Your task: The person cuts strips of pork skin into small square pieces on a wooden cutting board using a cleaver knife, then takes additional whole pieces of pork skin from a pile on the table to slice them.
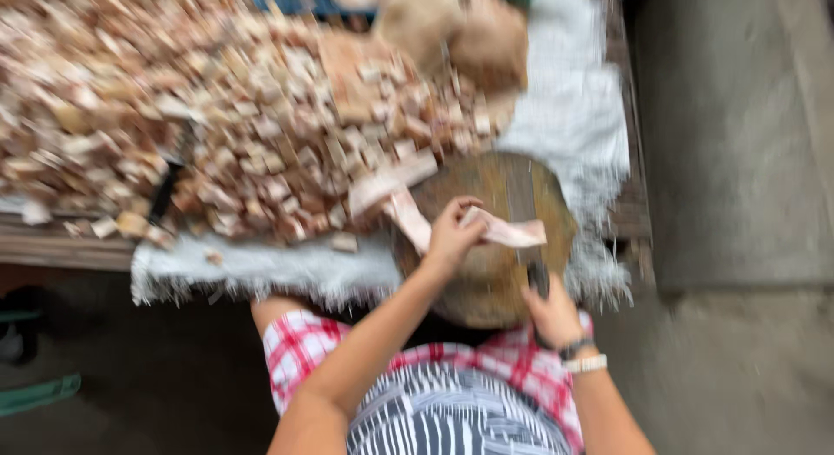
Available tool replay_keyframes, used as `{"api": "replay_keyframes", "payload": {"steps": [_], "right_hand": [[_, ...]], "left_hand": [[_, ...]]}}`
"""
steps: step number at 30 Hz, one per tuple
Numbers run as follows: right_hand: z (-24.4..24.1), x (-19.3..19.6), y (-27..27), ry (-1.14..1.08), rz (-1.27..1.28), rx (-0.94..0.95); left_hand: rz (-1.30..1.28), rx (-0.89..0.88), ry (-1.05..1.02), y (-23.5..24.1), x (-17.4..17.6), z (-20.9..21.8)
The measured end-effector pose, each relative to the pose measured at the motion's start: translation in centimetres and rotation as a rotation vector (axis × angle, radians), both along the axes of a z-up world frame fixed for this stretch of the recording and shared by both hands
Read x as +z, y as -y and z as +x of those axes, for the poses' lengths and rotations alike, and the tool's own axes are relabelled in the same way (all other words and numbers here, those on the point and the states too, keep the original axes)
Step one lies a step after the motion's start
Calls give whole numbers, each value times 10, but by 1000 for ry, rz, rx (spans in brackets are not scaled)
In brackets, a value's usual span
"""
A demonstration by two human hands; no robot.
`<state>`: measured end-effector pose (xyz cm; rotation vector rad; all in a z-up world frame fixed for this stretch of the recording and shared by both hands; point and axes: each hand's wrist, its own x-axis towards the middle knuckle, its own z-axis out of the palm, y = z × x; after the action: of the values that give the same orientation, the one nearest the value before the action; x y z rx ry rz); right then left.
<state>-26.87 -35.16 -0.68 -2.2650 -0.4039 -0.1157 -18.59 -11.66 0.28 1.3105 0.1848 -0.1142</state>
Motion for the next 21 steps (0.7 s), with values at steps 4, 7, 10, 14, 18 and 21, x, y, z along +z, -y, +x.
{"api": "replay_keyframes", "payload": {"steps": [4, 7, 10, 14, 18, 21], "right_hand": [[-9, -11, 13, -823, 329, -355], [-9, 12, 3, -826, 243, -361], [-14, 45, -15, -656, 64, -418], [-23, 75, -23, -525, -122, -363], [-39, 77, -25, -531, -163, -329], [-41, 62, -31, -498, -371, -258]], "left_hand": [[639, 2, 184, -6, -54, -27], [736, 0, 191, -15, -47, -35], [839, -42, 124, -20, -29, -36], [825, 0, 85, -35, -24, -35], [809, -29, 38, -43, -28, -35], [818, -46, 13, -41, -27, -33]]}}
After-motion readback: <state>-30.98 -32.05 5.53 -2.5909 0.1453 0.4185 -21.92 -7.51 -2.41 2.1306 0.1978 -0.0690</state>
